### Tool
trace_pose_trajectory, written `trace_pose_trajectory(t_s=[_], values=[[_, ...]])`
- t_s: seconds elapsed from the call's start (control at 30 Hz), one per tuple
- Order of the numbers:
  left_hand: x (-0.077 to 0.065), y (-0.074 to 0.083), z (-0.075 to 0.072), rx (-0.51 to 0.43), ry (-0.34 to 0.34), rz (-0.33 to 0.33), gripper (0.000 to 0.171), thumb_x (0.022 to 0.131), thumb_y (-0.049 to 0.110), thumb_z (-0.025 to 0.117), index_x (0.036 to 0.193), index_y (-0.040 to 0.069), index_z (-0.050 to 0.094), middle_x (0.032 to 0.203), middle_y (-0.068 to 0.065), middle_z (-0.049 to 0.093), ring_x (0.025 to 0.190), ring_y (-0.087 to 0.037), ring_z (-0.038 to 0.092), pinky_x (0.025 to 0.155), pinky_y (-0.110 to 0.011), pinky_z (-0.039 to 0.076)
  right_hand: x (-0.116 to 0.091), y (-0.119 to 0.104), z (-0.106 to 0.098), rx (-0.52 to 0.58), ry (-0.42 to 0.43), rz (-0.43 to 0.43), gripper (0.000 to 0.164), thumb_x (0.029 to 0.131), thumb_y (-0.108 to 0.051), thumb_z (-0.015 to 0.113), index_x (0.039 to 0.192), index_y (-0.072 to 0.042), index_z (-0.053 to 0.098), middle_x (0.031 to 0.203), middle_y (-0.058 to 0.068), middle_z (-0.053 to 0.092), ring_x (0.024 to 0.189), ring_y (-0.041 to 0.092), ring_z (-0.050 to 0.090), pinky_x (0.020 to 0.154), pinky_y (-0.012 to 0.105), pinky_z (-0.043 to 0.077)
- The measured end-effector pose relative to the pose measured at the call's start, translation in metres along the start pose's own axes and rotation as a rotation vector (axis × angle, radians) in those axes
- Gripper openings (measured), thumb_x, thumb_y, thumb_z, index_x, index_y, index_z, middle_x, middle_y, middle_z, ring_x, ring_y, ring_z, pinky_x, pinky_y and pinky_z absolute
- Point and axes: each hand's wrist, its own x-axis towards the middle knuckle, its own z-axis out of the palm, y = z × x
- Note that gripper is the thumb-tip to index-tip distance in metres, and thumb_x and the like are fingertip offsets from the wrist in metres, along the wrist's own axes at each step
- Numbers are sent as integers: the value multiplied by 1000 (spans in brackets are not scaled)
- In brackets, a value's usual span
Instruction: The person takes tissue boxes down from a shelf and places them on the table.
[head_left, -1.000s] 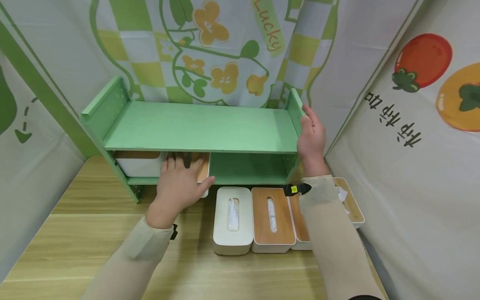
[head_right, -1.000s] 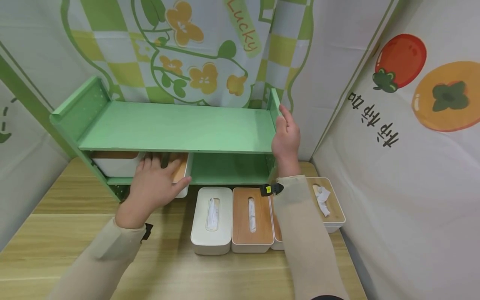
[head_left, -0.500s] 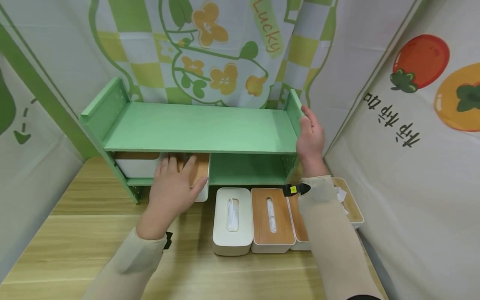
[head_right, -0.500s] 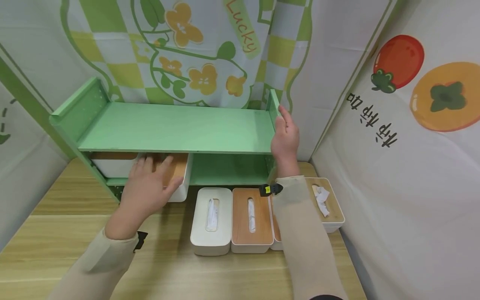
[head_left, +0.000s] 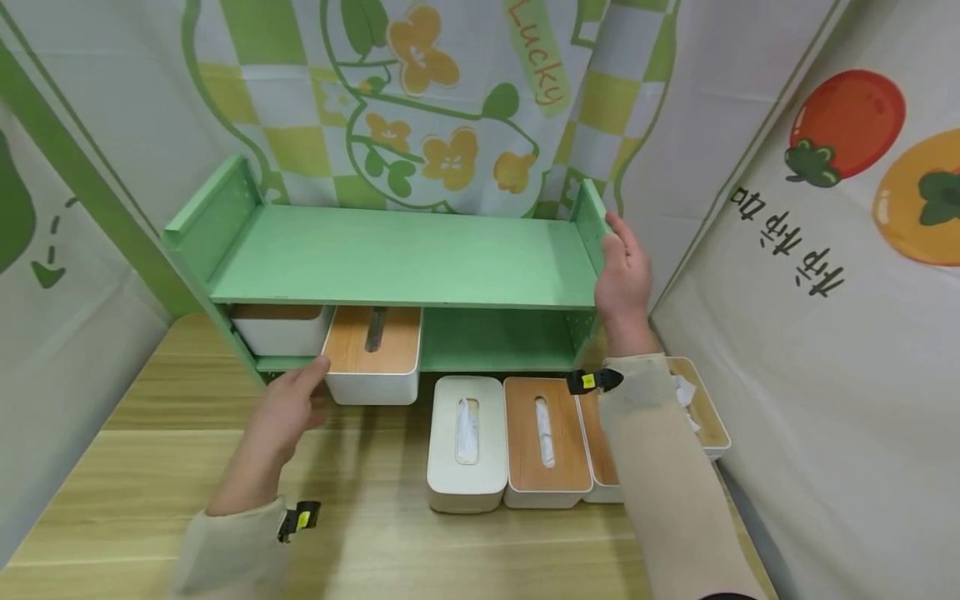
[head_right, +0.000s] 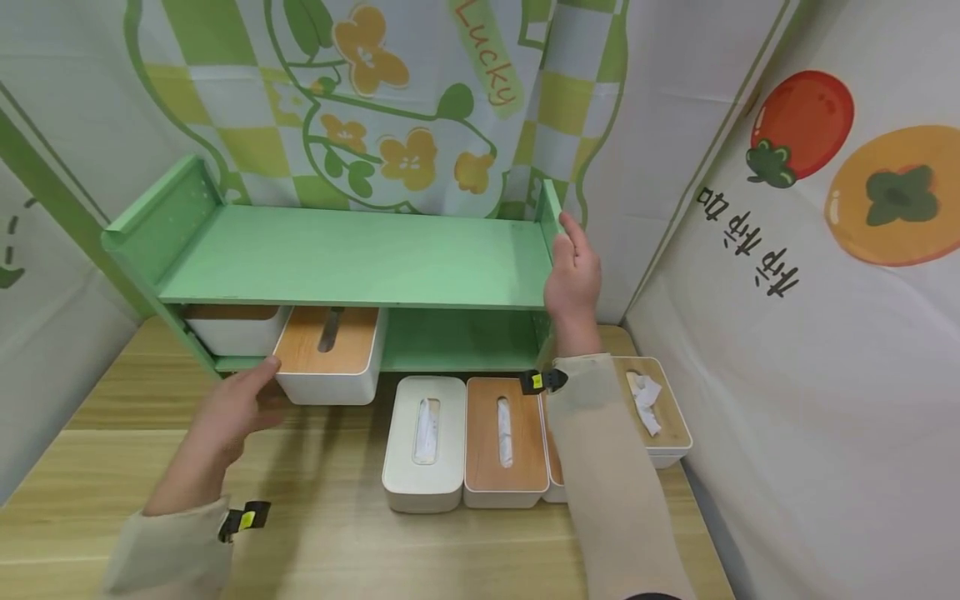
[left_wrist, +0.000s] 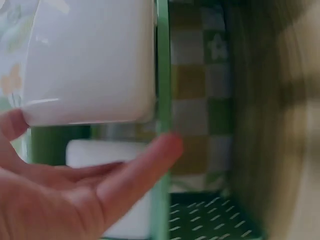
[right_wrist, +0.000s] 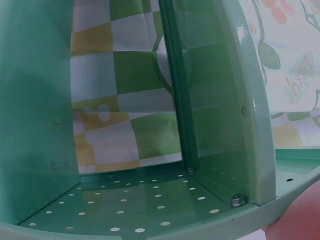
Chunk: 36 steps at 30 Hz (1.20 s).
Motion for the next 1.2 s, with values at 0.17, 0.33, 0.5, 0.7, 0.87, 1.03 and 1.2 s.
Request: trace_pose_trajectory(t_s=[0.17, 0.33, 0.5, 0.7, 0.87, 1.03, 1.2], values=[[10, -12, 3, -441, -178, -35, 90, 103, 58, 39, 158, -1, -2, 156, -34, 13, 137, -50, 28, 105, -61, 33, -1, 0, -1, -3, 0, 0, 48, 106, -38, 33, 150, -25, 48, 50, -5, 26, 39, 11, 19, 38, 28, 20], [15, -13, 6, -539, -198, -12, 88, 104, 52, 43, 158, 1, -4, 154, -33, 18, 126, -33, 47, 99, -45, 45, 0, 1, -1, -6, 3, 1, 46, 106, -36, 33, 149, -28, 49, 50, -5, 26, 38, 10, 18, 38, 28, 20], [11, -16, 3, -544, -199, -20, 85, 105, 49, 43, 157, -1, -2, 152, -33, 19, 113, -22, 55, 95, -41, 48, 0, 1, -1, 5, 5, 4, 48, 105, -35, 33, 149, -25, 48, 50, -5, 26, 39, 11, 18, 38, 27, 20], [13, -17, 0, -537, -231, -13, 85, 104, 53, 40, 159, 4, -2, 157, -31, 14, 129, -33, 42, 97, -43, 46, -1, 0, -1, 12, 8, 10, 47, 105, -36, 34, 149, -27, 48, 51, -5, 26, 39, 11, 19, 38, 27, 20], [25, -16, -3, -545, -277, -32, 86, 103, 54, 41, 160, 10, -6, 160, -27, 6, 137, -41, 28, 93, -40, 47, 0, 0, -2, 9, 10, 10, 47, 105, -35, 34, 149, -27, 48, 51, -5, 25, 40, 11, 18, 39, 27, 20], [29, -18, -9, -539, -328, -59, 83, 105, 48, 42, 159, 8, -7, 159, -29, 8, 126, -33, 45, 91, -42, 48, 0, 2, -2, 1, 11, 2, 48, 105, -36, 34, 149, -25, 48, 51, -5, 25, 40, 11, 18, 38, 27, 20], [26, -20, -14, -511, -370, -49, 77, 106, 42, 39, 158, 2, -2, 155, -34, 16, 111, -24, 60, 90, -44, 49, 2, 3, -1, 7, 2, -3, 47, 106, -37, 34, 149, -25, 48, 51, -5, 26, 39, 11, 19, 38, 28, 20]])
